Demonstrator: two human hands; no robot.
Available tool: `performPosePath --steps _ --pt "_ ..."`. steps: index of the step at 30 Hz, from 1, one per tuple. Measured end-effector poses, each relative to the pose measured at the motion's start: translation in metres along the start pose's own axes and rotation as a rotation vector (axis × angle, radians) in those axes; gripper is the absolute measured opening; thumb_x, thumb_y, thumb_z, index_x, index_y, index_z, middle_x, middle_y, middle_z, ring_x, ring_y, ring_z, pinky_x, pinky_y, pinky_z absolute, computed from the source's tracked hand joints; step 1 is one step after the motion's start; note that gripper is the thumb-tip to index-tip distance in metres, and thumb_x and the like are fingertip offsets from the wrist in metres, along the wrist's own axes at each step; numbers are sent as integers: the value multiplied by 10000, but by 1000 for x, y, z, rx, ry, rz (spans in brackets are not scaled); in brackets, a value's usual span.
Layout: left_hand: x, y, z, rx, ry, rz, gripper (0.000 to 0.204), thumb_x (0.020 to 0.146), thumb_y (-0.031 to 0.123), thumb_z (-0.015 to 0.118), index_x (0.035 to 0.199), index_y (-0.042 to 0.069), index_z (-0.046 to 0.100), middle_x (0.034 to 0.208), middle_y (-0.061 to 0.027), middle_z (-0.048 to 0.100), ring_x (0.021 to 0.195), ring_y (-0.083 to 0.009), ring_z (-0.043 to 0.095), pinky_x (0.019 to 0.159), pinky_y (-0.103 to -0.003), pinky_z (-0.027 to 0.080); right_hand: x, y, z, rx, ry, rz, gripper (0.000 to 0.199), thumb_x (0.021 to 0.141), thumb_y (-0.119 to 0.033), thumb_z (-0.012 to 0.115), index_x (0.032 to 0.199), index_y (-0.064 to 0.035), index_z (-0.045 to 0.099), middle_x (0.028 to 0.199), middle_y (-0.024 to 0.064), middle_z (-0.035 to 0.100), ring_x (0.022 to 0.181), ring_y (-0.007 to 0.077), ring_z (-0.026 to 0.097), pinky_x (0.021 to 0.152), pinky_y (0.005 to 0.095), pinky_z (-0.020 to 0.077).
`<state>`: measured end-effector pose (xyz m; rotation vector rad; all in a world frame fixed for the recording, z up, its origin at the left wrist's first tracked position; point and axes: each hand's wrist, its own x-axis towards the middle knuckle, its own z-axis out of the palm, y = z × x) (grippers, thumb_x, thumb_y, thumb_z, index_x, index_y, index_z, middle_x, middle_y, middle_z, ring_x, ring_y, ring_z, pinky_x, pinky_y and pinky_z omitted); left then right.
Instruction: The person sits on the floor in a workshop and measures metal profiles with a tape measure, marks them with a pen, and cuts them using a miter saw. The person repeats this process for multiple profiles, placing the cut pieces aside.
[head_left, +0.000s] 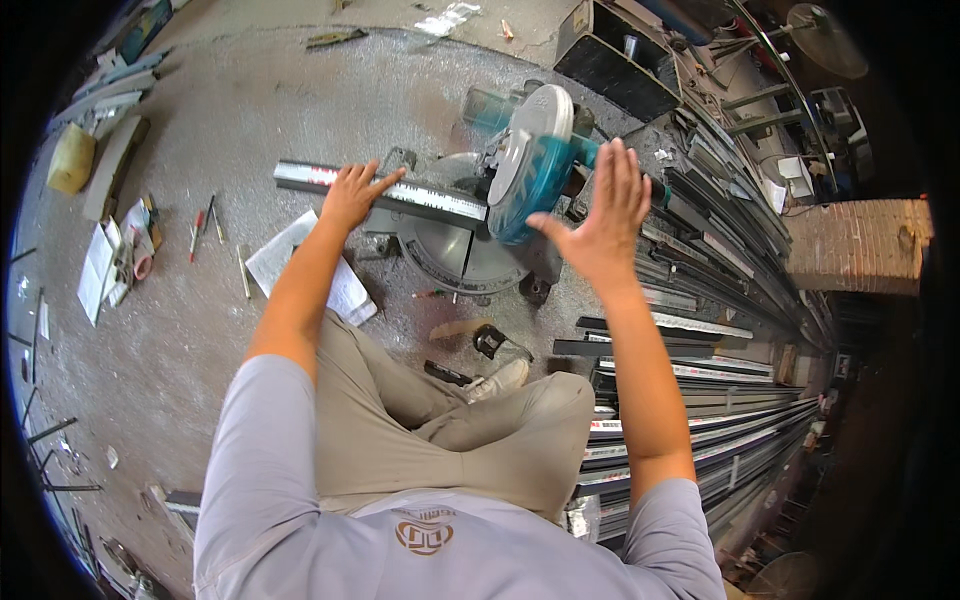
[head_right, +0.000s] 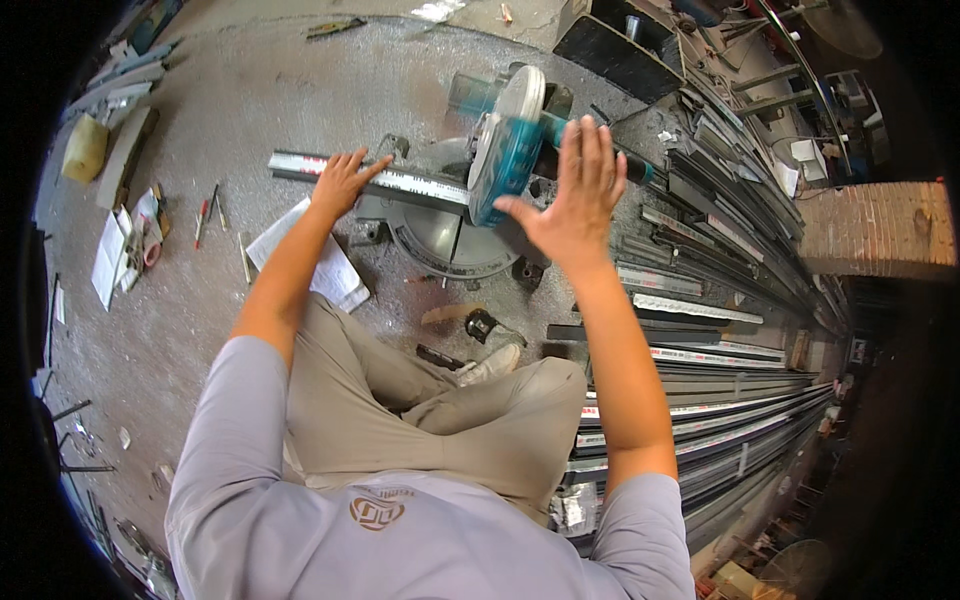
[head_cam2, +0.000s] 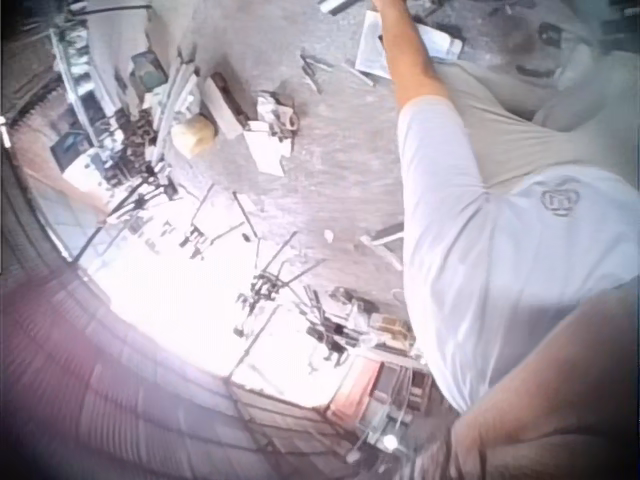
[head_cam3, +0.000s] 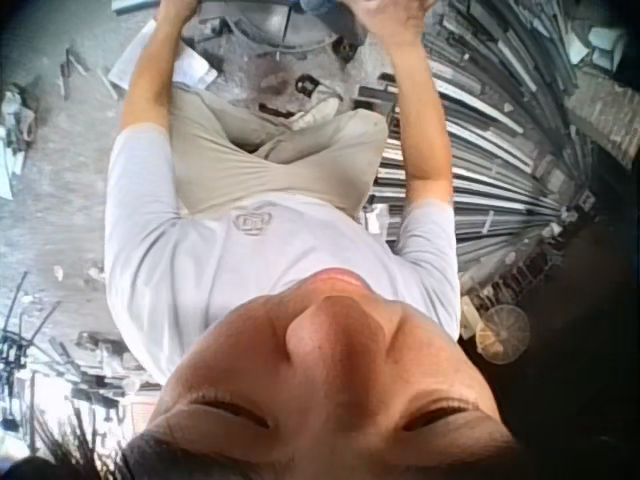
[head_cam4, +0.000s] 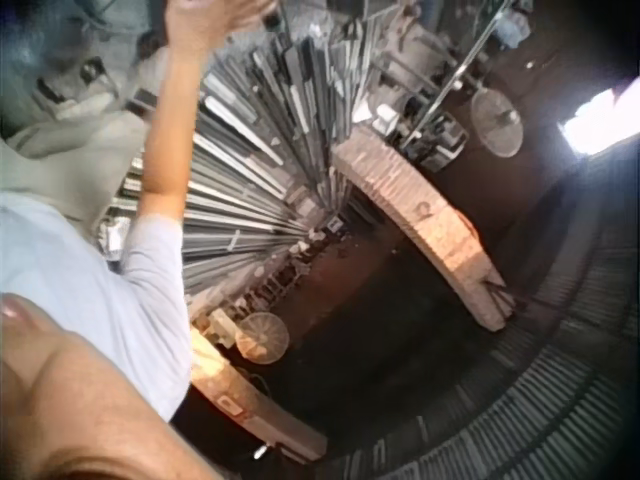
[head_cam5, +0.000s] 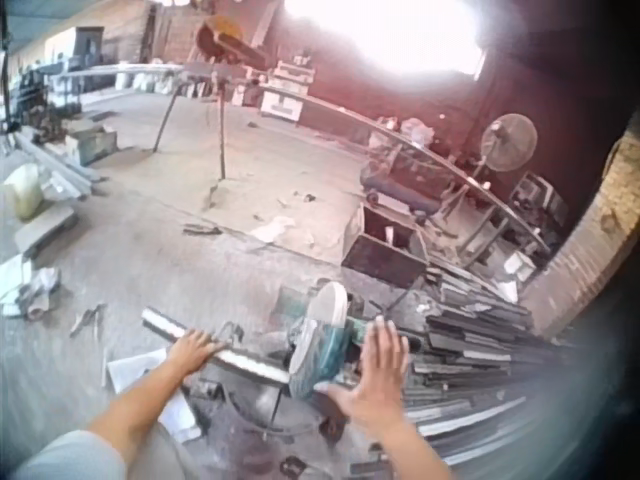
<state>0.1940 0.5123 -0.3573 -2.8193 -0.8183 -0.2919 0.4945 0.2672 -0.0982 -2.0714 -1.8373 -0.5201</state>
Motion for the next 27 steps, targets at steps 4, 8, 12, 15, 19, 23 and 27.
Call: performPosePath --steps 4,8,12,15,19,23,27 --pt "6 -1 -16 34 -130 52 901 890 220 704 1654 396 261 1418 -120 542 1199 -296 555 1034 -412 426 53 27 -10 60 -122 134 973 814 -848 622 1221 34 674 1117 174 714 1148 358 651 1026 485 453" --pt "7 -3 -25 -206 -106 3 856 868 493 763 1614 338 373 1272 -133 583 1181 -320 536 1021 -447 415 100 36 -23 129 -598 415 947 907 -848 486 1059 57 722 835 150 684 860 314 664 859 424 502" --pt "25 10 -9 -236 -93 -12 691 857 545 752 1452 268 536 1149 -125 592 1161 -326 546 976 -441 430 105 74 -13 223 -767 522 933 950 -824 447 985 69 717 787 91 625 788 204 585 796 382 474" --pt "18 7 -5 -246 -77 -46 650 839 544 770 1374 244 557 1115 -118 594 1139 -322 562 960 -443 441 103 60 -6 233 -709 466 965 954 -839 380 872 56 732 745 123 662 741 233 616 748 383 486" --pt "17 10 -5 -255 -105 -92 669 813 553 792 1342 203 579 1150 -116 600 1170 -306 548 987 -425 438 92 45 -12 233 -724 446 972 963 -835 346 853 47 740 737 150 701 767 276 662 781 396 498" --pt "17 9 -9 -254 -147 -145 693 786 569 807 1318 183 587 1173 -110 603 1198 -295 537 1017 -416 426 78 30 -15 104 -683 349 972 979 -823 296 892 43 730 800 238 700 854 418 681 812 457 502" --pt "17 10 -6 -250 -125 -154 695 767 577 815 1291 177 596 1165 -104 607 1198 -293 537 1025 -420 416 67 25 -14 124 -695 338 931 995 -800 298 990 10 757 866 261 714 923 461 683 845 479 510"
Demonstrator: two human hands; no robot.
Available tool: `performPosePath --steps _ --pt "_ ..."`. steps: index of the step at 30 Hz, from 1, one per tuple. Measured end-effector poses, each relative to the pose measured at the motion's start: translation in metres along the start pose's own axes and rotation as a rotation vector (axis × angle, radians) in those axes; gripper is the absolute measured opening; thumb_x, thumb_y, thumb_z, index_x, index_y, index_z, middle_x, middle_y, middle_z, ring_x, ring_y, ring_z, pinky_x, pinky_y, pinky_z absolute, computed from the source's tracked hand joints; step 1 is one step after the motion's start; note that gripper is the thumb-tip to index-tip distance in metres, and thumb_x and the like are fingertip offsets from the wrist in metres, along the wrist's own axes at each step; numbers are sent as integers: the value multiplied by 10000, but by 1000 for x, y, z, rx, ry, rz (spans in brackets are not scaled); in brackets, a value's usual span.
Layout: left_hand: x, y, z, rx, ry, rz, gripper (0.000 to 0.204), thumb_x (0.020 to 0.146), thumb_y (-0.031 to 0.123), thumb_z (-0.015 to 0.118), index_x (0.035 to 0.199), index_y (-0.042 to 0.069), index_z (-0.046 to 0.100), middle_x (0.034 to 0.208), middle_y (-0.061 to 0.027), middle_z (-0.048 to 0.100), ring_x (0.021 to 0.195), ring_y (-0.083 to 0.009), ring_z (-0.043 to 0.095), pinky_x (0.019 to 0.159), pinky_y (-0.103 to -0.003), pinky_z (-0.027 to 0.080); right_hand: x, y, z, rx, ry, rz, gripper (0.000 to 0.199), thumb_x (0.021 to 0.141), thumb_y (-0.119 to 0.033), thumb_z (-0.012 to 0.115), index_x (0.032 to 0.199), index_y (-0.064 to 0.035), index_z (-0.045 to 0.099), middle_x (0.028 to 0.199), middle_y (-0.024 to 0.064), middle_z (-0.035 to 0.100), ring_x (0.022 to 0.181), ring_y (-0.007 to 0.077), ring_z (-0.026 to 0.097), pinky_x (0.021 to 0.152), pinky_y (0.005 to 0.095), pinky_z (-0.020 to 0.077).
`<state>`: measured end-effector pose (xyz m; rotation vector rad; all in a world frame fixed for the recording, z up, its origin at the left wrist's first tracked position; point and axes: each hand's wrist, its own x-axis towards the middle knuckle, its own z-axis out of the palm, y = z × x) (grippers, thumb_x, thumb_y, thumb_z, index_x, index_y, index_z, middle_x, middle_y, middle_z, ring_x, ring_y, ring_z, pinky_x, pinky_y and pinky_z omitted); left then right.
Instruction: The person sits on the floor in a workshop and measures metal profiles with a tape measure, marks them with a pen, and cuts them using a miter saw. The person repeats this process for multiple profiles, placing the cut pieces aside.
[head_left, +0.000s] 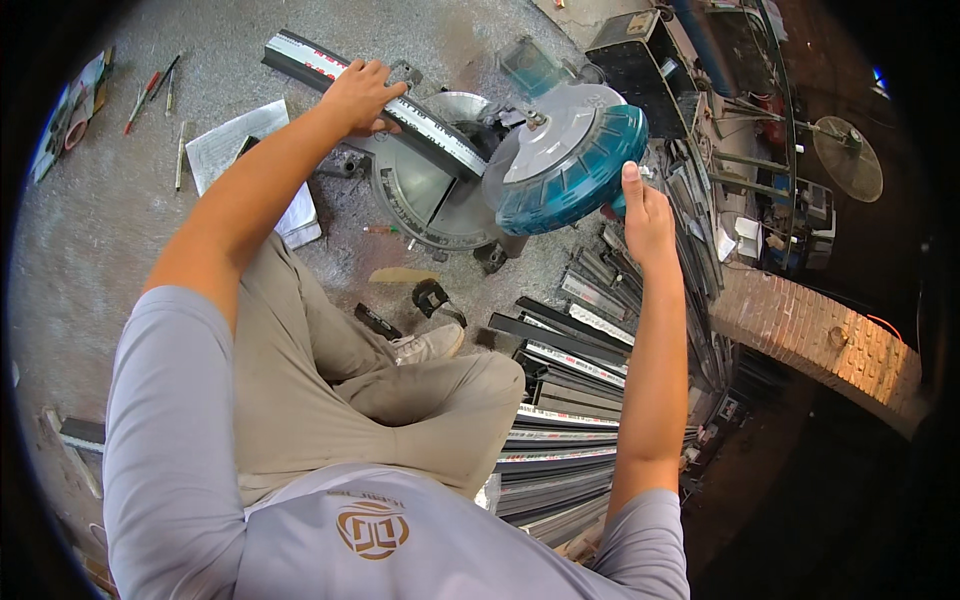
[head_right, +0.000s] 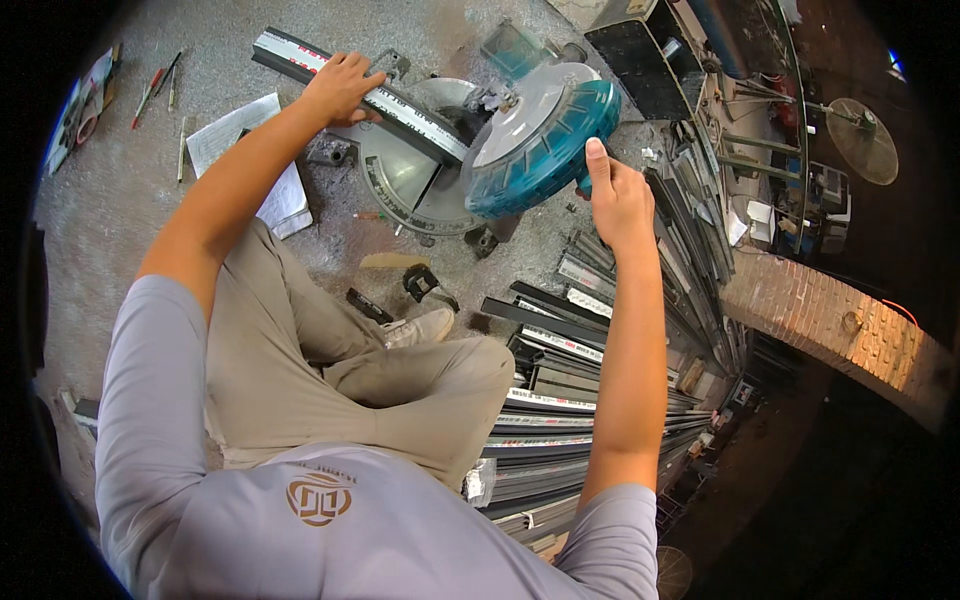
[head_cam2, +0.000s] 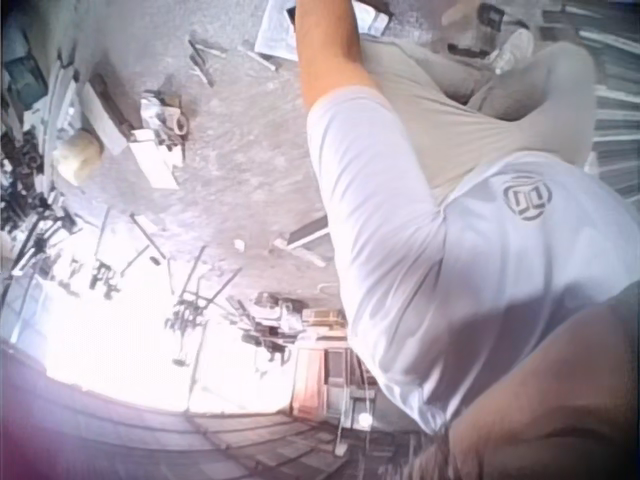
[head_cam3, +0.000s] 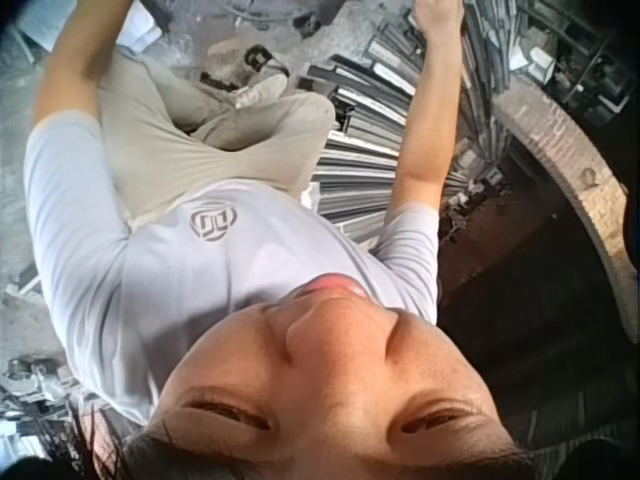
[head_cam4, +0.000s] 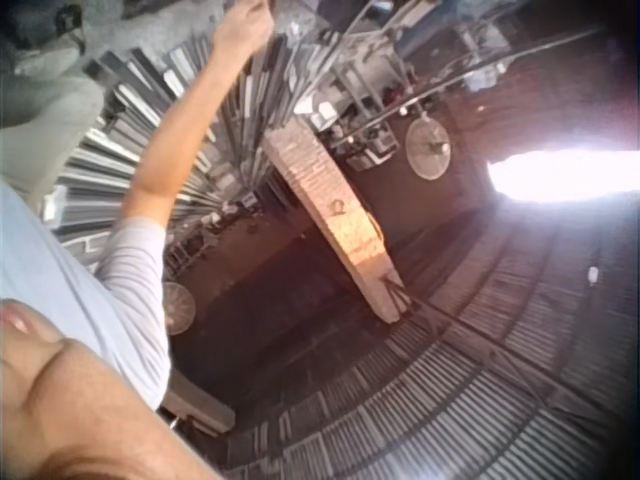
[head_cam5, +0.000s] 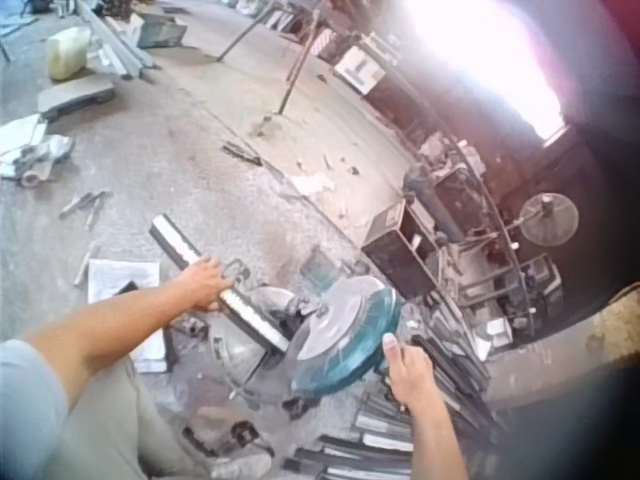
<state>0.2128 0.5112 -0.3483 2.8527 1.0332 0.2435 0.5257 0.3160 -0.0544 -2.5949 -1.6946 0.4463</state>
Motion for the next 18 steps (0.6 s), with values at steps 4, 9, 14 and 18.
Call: performPosePath --steps 4,9,14,18 --pt "3 5 1 -20 21 6 686 759 566 824 1271 168 601 1158 -105 607 1197 -296 535 1030 -421 413 -5 8 10 -10 83 -38 887 1025 -747 327 885 26 740 773 178 710 774 331 633 755 432 482" --pt "3 7 2 -17 26 1 684 755 557 829 1262 158 602 1157 -112 605 1201 -303 532 1039 -426 411 -7 8 14 -11 100 -67 881 1047 -712 324 764 41 684 700 153 680 676 276 596 691 427 456" --pt "2 6 3 -22 40 2 688 757 559 828 1262 153 597 1170 -112 599 1209 -301 527 1044 -432 408 -17 2 20 -24 126 -90 874 1049 -708 319 750 43 651 680 168 648 678 323 590 693 450 451" --pt "2 8 0 -13 11 -9 702 760 568 822 1274 153 588 1180 -107 596 1220 -293 523 1041 -432 403 -23 -5 23 -23 135 -90 874 1050 -706 317 754 43 654 692 179 654 686 358 592 699 460 452"
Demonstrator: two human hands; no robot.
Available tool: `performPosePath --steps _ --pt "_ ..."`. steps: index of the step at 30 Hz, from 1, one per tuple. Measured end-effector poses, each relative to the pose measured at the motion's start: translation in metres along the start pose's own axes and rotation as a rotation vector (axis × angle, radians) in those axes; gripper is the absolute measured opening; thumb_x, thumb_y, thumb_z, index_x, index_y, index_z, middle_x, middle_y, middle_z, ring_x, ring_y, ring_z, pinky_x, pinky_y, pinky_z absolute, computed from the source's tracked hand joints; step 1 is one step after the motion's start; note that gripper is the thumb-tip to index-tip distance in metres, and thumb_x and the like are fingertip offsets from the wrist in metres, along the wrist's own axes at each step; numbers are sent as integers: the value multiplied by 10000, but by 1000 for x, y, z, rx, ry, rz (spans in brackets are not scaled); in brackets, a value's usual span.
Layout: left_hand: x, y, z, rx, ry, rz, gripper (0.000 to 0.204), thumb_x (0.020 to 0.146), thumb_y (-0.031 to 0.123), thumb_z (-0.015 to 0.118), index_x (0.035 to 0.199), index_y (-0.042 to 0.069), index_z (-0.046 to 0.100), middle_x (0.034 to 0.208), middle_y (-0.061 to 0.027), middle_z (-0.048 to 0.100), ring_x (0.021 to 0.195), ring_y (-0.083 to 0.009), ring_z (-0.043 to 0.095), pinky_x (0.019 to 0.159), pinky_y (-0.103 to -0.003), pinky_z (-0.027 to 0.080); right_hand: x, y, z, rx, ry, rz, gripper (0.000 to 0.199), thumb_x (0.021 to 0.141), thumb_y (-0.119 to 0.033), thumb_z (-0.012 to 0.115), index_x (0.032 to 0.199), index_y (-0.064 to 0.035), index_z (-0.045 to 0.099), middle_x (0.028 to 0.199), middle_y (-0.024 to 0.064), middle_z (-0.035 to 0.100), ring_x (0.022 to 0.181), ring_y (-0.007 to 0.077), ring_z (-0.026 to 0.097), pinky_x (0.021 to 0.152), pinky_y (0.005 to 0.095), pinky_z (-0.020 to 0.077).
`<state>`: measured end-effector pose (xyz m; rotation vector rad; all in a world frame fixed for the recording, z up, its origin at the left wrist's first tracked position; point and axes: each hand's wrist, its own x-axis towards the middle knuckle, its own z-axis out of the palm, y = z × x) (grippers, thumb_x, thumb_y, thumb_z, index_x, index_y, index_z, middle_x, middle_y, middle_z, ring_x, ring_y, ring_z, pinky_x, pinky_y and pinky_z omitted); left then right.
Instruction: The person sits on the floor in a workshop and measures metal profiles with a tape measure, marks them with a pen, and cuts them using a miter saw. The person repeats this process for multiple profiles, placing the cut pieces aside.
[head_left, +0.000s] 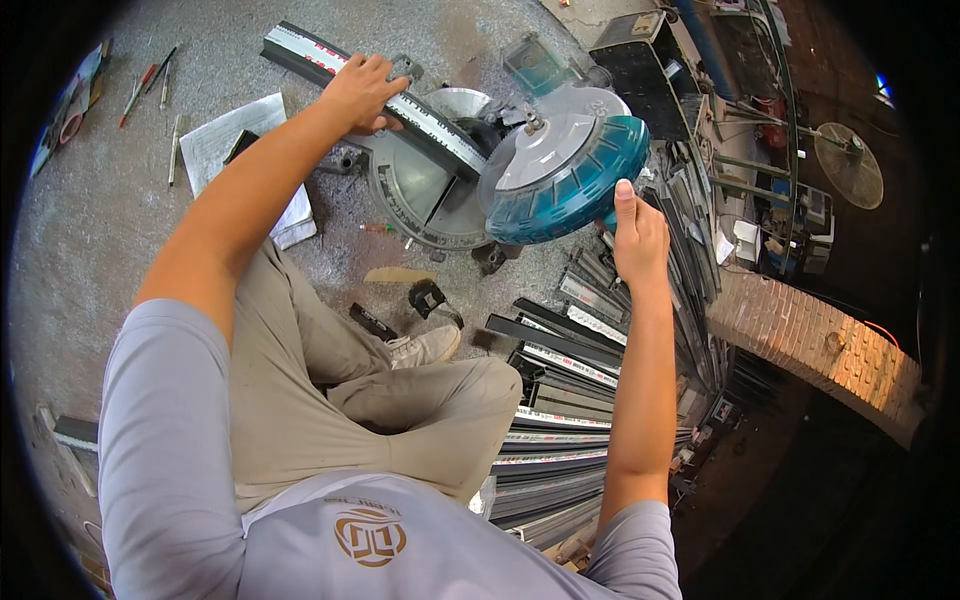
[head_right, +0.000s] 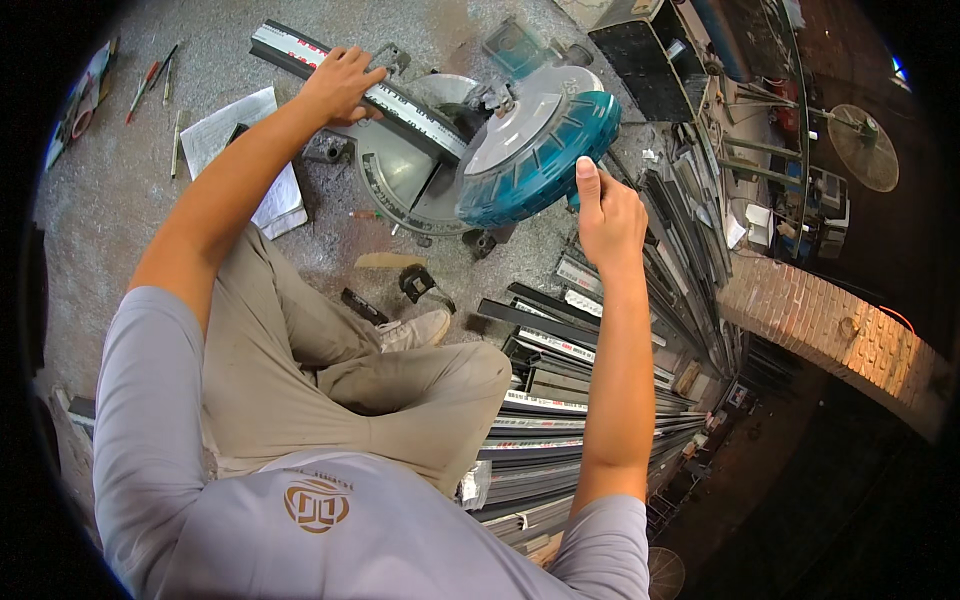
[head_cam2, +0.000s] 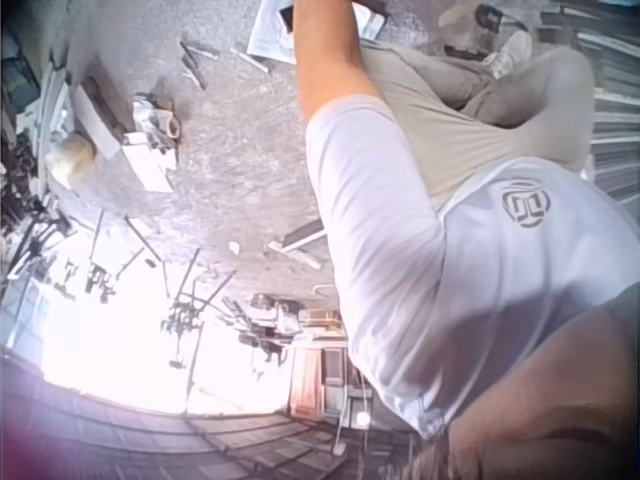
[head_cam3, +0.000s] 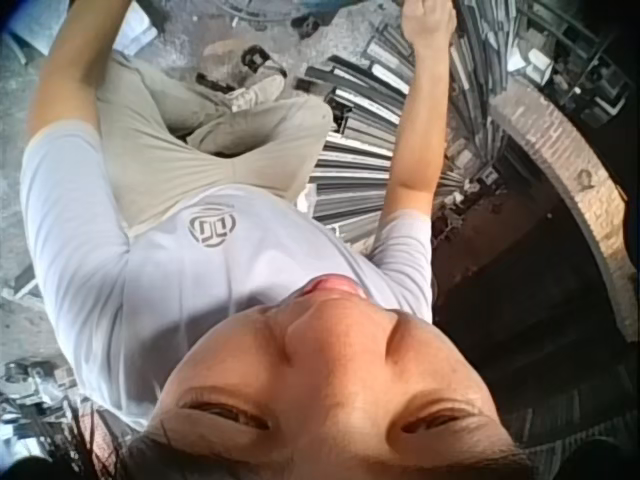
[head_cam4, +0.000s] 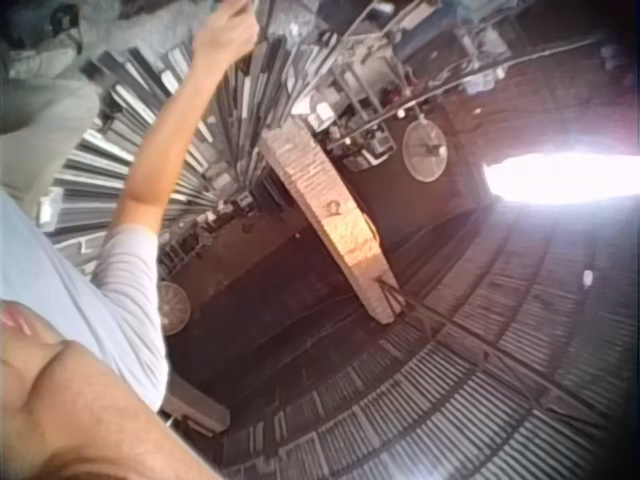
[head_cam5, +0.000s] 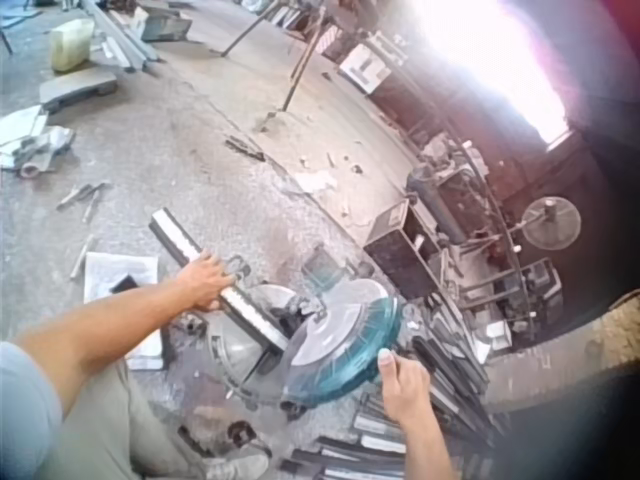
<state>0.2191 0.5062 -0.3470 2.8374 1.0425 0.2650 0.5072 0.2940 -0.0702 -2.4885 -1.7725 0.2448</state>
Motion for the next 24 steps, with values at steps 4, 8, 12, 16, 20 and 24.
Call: performPosePath --steps 4,8,12,16,20,24 --pt "0 2 0 30 5 -5 716 763 583 815 1289 157 580 1184 -104 596 1234 -289 521 1030 -431 403 -2 4 5 -15 26 -10 869 1052 -701 316 760 41 660 695 189 654 695 377 602 705 468 455" --pt "0 0 6 52 34 1 734 767 595 807 1311 161 573 1188 -103 596 1244 -288 518 1025 -434 403 -3 -1 3 -20 14 -1 867 1053 -699 313 762 41 660 690 190 648 697 385 603 707 472 456" --pt "1 1 4 52 11 4 739 771 603 802 1315 161 571 1189 -103 597 1244 -288 518 1025 -435 404 -4 3 5 -10 16 2 853 1044 -710 323 814 29 681 709 212 648 725 417 614 704 486 466" --pt "0 2 4 62 21 -3 725 769 606 801 1295 162 576 1187 -102 596 1238 -285 520 1024 -432 404 -4 3 4 -22 -20 25 850 1024 -739 331 937 -2 748 776 247 679 814 484 659 729 512 497" --pt "0 2 5 68 19 -7 719 770 606 802 1290 161 579 1183 -103 595 1230 -284 522 1024 -430 404 -5 1 3 -29 -24 29 844 1025 -736 335 959 -4 752 774 247 681 818 490 659 735 513 500" --pt "-1 5 1 62 3 -17 720 773 602 802 1294 160 576 1204 -108 596 1248 -292 518 1035 -435 403 -7 1 5 -40 -10 29 846 1024 -737 335 958 -3 750 773 250 680 823 497 656 745 516 503"
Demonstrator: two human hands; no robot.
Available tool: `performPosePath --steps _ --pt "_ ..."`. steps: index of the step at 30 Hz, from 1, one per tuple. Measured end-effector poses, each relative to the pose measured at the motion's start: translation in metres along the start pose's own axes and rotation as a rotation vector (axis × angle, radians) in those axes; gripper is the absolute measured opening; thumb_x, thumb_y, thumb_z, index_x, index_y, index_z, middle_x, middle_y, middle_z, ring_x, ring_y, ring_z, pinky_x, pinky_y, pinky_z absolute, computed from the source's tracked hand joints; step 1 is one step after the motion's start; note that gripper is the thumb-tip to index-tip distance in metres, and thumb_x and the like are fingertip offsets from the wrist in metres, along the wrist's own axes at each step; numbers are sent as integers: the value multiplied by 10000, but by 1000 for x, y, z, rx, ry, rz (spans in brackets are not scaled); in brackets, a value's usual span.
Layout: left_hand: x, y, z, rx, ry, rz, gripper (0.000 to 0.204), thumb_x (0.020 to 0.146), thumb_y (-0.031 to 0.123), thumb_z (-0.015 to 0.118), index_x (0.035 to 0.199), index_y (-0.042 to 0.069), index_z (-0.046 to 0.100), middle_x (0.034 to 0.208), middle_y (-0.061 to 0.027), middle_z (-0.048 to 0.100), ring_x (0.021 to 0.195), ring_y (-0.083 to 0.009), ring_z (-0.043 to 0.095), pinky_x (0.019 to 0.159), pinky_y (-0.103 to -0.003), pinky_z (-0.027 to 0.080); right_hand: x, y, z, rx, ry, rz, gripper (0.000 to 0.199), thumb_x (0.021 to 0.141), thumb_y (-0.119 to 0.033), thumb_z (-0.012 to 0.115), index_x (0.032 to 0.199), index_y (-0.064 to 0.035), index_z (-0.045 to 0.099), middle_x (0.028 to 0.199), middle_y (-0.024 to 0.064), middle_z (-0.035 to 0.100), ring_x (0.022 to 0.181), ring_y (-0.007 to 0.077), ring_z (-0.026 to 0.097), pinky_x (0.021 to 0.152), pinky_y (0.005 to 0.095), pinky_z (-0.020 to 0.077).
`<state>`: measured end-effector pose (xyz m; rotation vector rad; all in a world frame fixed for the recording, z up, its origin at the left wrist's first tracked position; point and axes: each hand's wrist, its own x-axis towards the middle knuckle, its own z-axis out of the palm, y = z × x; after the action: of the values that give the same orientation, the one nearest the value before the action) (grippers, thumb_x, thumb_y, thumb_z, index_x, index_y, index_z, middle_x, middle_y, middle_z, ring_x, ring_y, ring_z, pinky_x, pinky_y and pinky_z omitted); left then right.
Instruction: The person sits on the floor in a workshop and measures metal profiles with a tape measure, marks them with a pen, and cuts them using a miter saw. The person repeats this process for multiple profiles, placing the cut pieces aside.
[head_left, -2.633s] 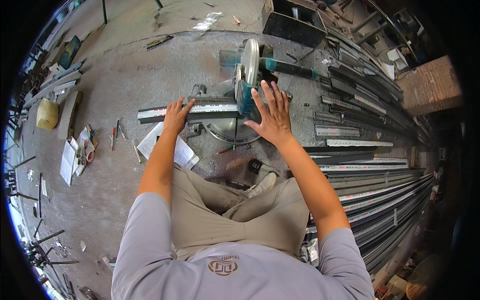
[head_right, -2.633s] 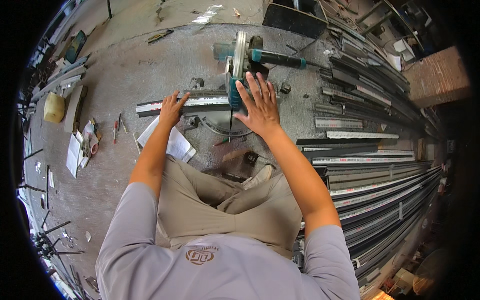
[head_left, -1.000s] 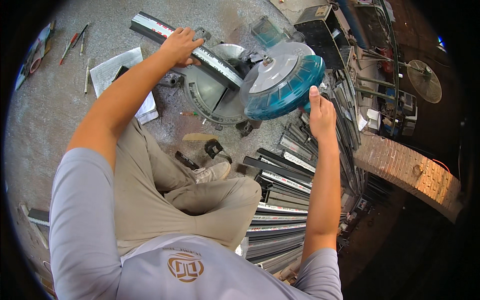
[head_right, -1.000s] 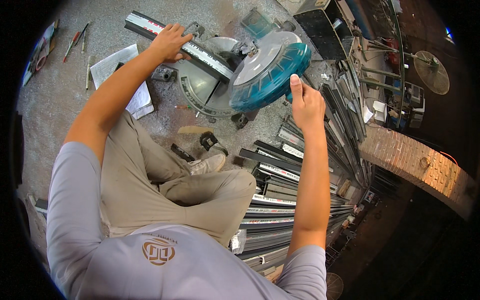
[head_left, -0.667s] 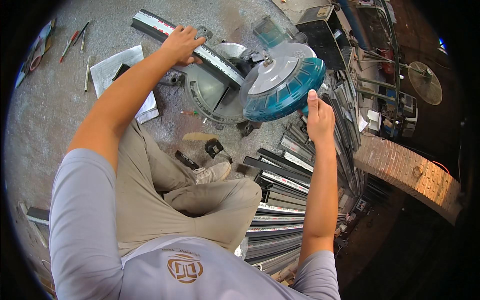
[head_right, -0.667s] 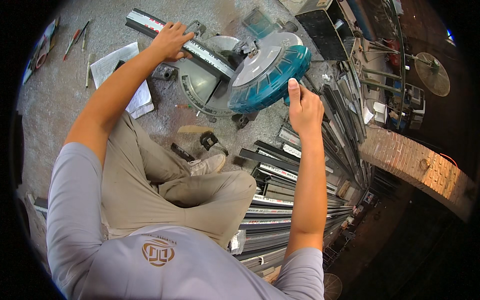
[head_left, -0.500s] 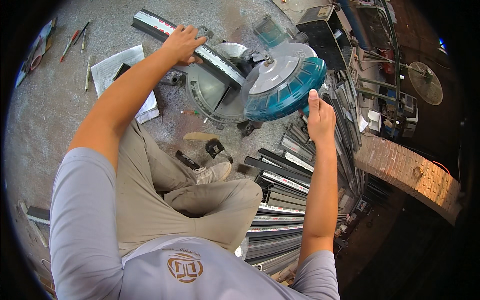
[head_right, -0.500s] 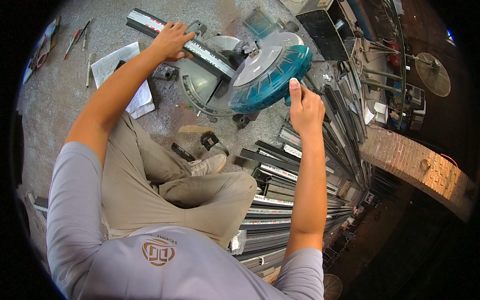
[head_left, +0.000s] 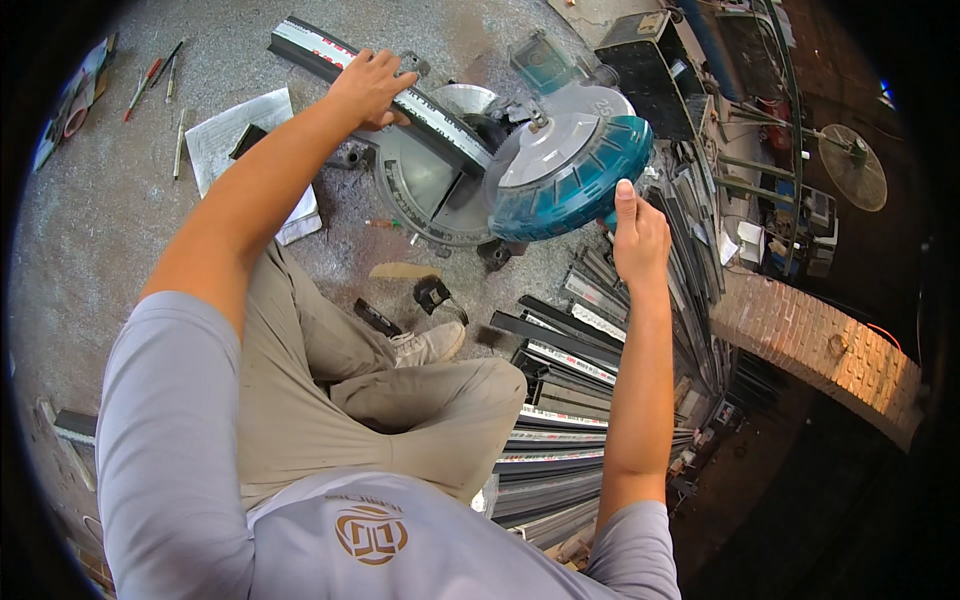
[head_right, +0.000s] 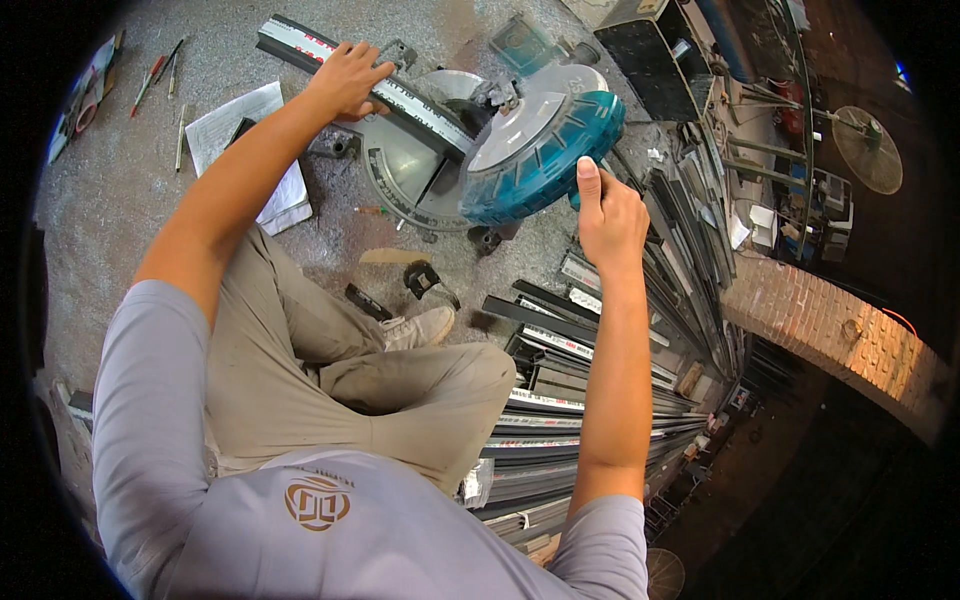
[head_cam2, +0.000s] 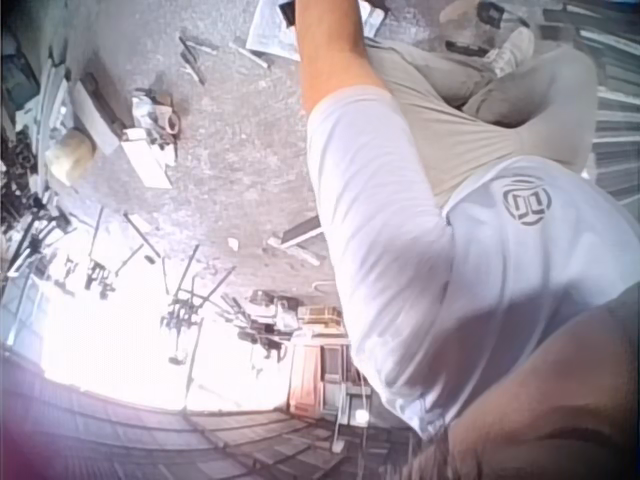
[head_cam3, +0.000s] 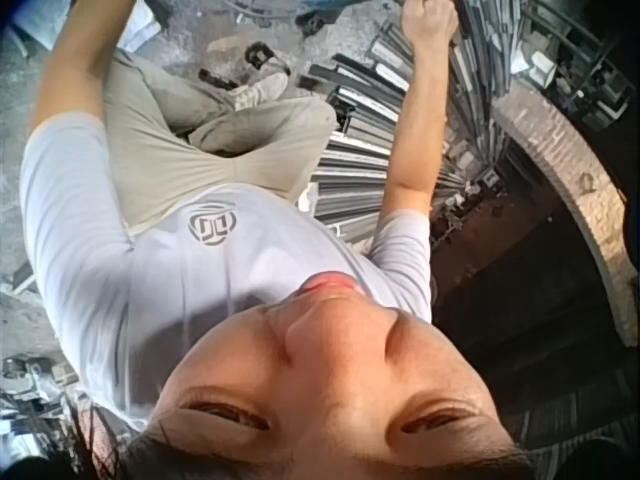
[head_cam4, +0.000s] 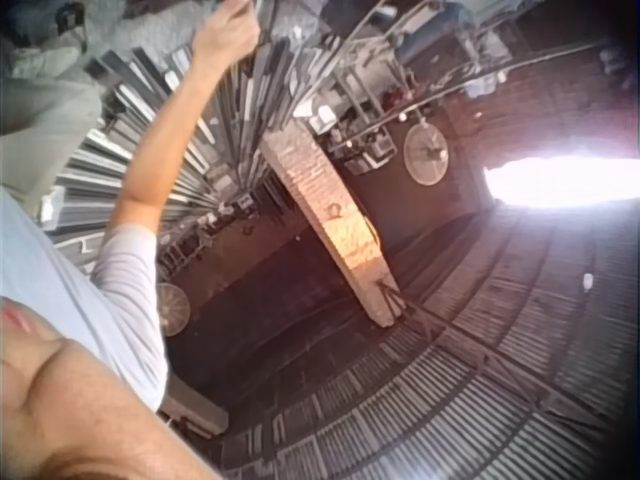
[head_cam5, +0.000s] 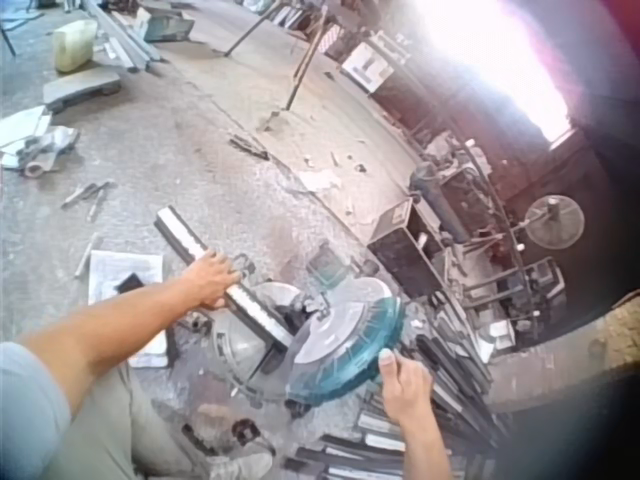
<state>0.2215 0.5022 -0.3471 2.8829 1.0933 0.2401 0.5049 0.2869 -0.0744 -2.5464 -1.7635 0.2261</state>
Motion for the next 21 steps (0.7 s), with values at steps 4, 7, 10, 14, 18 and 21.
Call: performPosePath --steps 4,7,10,14,18,21 --pt "3 3 -5 56 -100 -21 740 825 633 747 1385 186 560 1268 -97 604 1294 -276 499 1067 -436 390 3 0 1 6 50 -16 874 1034 -731 316 806 32 675 691 219 647 725 425 642 716 492 482" --pt "3 4 -6 56 -116 -37 740 834 631 740 1399 189 555 1282 -95 599 1302 -273 491 1075 -430 385 10 1 -3 -18 50 7 912 1035 -737 302 740 51 654 658 199 656 690 379 670 715 467 492" --pt "3 5 -9 56 -128 -46 740 843 633 732 1408 191 549 1297 -91 593 1307 -269 485 1084 -425 377 8 3 1 3 69 1 916 1034 -739 303 749 59 653 668 214 654 709 397 669 723 477 490" --pt "3 6 -12 56 -152 -56 745 855 638 721 1424 195 536 1320 -89 582 1321 -268 476 1096 -424 368 5 -3 0 -7 83 -10 913 1032 -740 310 751 59 648 670 224 648 716 424 657 725 491 482" --pt "2 4 -4 22 -103 -46 739 807 604 771 1366 170 560 1279 -122 578 1302 -313 495 1099 -459 378 4 0 4 -23 95 -24 911 1030 -743 307 749 54 647 666 220 646 712 430 653 717 492 478" --pt "0 4 -4 -9 -91 -55 731 807 601 772 1359 170 561 1315 -135 572 1314 -316 486 1103 -455 372 5 0 2 -19 32 28 853 1022 -746 312 908 -13 732 789 244 693 840 478 665 782 513 504"
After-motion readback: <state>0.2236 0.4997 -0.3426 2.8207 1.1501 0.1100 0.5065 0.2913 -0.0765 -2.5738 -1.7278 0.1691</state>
